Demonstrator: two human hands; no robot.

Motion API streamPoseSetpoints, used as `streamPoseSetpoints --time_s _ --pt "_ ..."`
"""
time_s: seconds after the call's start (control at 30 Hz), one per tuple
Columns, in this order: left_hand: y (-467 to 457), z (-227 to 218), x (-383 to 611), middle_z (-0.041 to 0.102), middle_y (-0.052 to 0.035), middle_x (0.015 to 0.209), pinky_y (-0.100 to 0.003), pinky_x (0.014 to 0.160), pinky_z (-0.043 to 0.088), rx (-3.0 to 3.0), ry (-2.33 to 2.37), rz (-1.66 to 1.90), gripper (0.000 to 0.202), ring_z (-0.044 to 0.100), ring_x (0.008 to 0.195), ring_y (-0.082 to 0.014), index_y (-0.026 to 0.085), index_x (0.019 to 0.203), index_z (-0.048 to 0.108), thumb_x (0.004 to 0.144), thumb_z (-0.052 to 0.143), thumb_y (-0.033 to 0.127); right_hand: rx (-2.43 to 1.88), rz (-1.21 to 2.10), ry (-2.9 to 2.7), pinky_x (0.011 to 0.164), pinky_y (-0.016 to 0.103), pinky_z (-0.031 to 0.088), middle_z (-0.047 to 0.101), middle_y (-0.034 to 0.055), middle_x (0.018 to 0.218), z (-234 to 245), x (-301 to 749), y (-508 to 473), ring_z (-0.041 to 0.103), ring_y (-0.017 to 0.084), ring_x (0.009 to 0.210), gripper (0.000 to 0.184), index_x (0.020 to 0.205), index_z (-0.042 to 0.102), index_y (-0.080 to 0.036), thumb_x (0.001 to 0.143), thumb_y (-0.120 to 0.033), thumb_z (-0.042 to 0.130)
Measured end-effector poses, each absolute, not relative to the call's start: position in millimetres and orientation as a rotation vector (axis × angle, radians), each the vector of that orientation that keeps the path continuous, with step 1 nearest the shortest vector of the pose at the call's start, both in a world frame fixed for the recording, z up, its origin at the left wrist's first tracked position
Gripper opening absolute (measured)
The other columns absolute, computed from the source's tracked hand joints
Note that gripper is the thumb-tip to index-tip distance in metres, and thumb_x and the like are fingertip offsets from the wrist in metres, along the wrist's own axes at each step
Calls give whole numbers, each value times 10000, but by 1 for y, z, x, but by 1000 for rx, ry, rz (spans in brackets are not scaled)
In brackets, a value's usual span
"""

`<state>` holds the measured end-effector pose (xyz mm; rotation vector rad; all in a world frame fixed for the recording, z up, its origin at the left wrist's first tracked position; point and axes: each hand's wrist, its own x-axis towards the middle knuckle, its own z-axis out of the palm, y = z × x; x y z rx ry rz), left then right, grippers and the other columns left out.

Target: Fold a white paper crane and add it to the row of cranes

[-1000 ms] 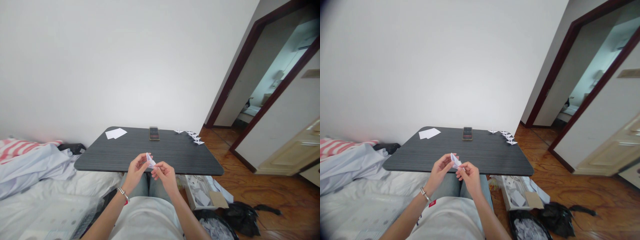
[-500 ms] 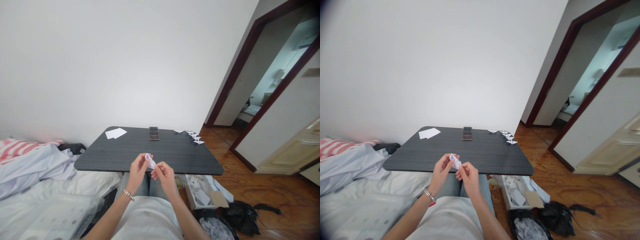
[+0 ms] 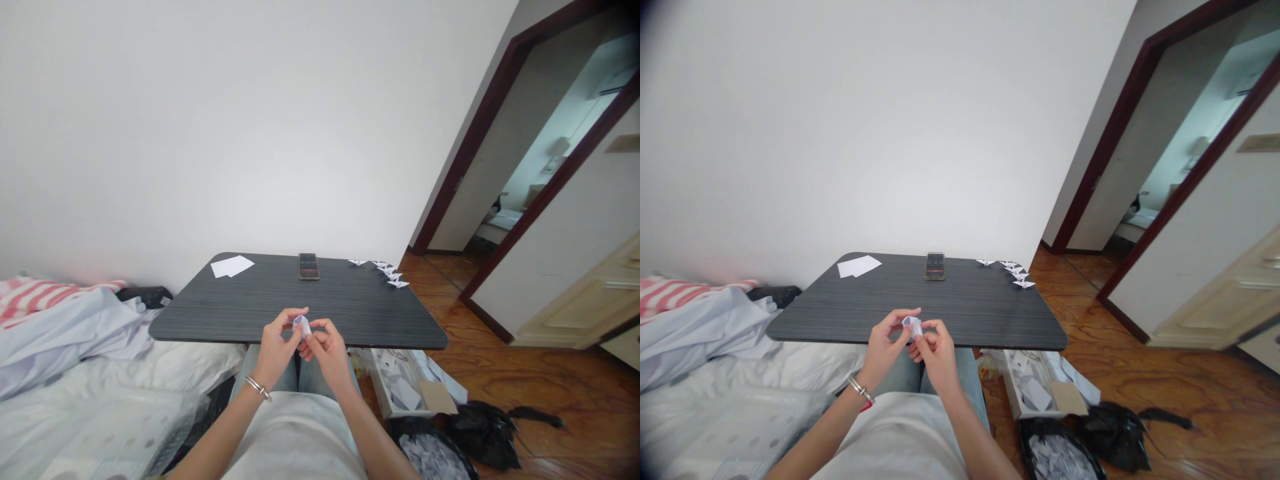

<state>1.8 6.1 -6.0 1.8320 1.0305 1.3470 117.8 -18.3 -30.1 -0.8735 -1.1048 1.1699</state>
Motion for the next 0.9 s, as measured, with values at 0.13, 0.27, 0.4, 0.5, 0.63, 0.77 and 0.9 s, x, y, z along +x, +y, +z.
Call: streamPoseSetpoints --time_s 0.13,0.27,0.4,0.5,0.63,0.77,0.9 --pt "4 -4 3 628 -87 1031 -299 761 465 1827 1009 1329 178 599 861 -176 162 935 553 779 475 199 -895 1191 -1079 398 178 414 625 -28 525 -32 119 -16 563 105 428 201 834 433 -178 755 -327 543" --pt "2 -2 3 617 -110 1057 -308 787 448 1822 988 1285 112 598 870 -175 160 880 512 779 472 188 -919 1203 -1065 395 180 418 627 -25 507 -34 121 -13 576 116 429 197 797 450 -173 743 -330 557" --pt "2 0 4 616 -115 1054 -303 799 436 1846 973 1251 101 592 890 -175 160 863 501 767 470 151 -920 1195 -1045 404 186 426 647 -18 530 -34 121 -13 583 121 436 180 809 459 -176 740 -304 565" --pt "3 0 4 618 -112 1040 -301 801 431 1875 975 1242 106 590 884 -175 158 849 511 754 474 129 -906 1189 -1044 413 195 433 650 -22 529 -34 121 -14 584 126 436 182 851 462 -180 744 -289 560" --pt "4 -1 4 611 -102 1043 -297 795 431 1896 981 1248 125 586 877 -173 157 848 526 749 465 113 -889 1184 -1060 425 200 441 649 -23 532 -33 121 -14 582 126 440 186 893 472 -176 752 -270 548" --pt "4 -3 4 610 -82 1034 -287 794 429 1914 979 1259 204 580 878 -166 163 907 525 736 453 77 -881 1177 -1090 435 207 451 632 -32 512 -33 120 -14 568 123 430 215 935 493 -169 750 -264 543" --pt "2 -1 3 602 -66 1011 -277 783 429 1986 972 1222 303 571 875 -161 171 986 520 717 456 48 -885 1142 -1126 426 198 438 595 -46 490 -35 121 -12 526 104 410 190 917 524 -172 752 -266 536"
